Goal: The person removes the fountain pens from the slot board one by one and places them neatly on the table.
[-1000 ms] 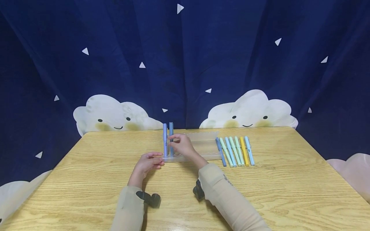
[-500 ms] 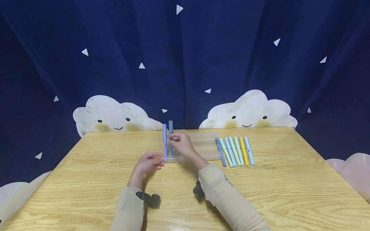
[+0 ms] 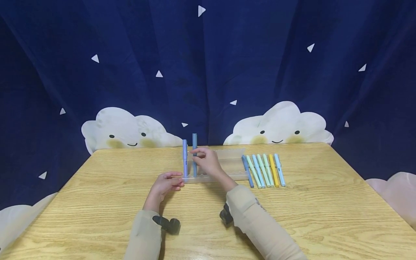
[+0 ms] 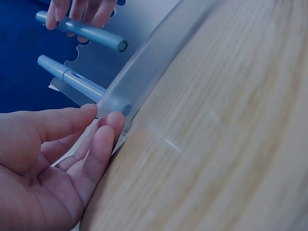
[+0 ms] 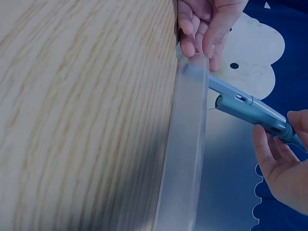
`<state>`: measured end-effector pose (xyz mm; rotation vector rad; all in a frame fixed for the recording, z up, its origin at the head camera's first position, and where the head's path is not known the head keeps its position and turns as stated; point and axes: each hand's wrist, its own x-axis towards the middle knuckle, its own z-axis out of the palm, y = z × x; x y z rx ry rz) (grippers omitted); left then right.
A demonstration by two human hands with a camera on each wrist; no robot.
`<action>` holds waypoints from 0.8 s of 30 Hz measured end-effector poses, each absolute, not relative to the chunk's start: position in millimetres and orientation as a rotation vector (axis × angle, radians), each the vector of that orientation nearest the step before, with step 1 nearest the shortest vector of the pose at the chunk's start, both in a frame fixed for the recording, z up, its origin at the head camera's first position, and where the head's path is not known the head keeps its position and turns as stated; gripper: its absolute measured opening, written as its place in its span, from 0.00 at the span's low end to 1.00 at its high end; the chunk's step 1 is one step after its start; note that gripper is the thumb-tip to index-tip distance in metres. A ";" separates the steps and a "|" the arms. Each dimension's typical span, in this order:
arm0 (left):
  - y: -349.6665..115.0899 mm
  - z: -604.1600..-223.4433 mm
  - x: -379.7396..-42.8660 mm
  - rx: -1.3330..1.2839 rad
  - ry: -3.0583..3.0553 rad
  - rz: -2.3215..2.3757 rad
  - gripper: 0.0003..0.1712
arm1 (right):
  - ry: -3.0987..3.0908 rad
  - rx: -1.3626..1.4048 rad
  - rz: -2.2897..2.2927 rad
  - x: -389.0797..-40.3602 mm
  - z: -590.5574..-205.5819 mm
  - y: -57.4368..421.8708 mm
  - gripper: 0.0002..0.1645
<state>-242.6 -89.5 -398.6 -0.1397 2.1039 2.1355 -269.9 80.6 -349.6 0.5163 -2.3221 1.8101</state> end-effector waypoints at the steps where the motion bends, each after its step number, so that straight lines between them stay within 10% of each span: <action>1: -89.4 -398.6 -242.5 -0.141 2.100 2.139 0.14 | -2.326 0.517 1.801 -269.9 -349.9 81.8 0.12; 24: -89.8 -397.5 -240.6 -0.125 2.088 2.151 0.14 | -2.328 0.561 1.774 -266.2 -355.8 118.0 0.13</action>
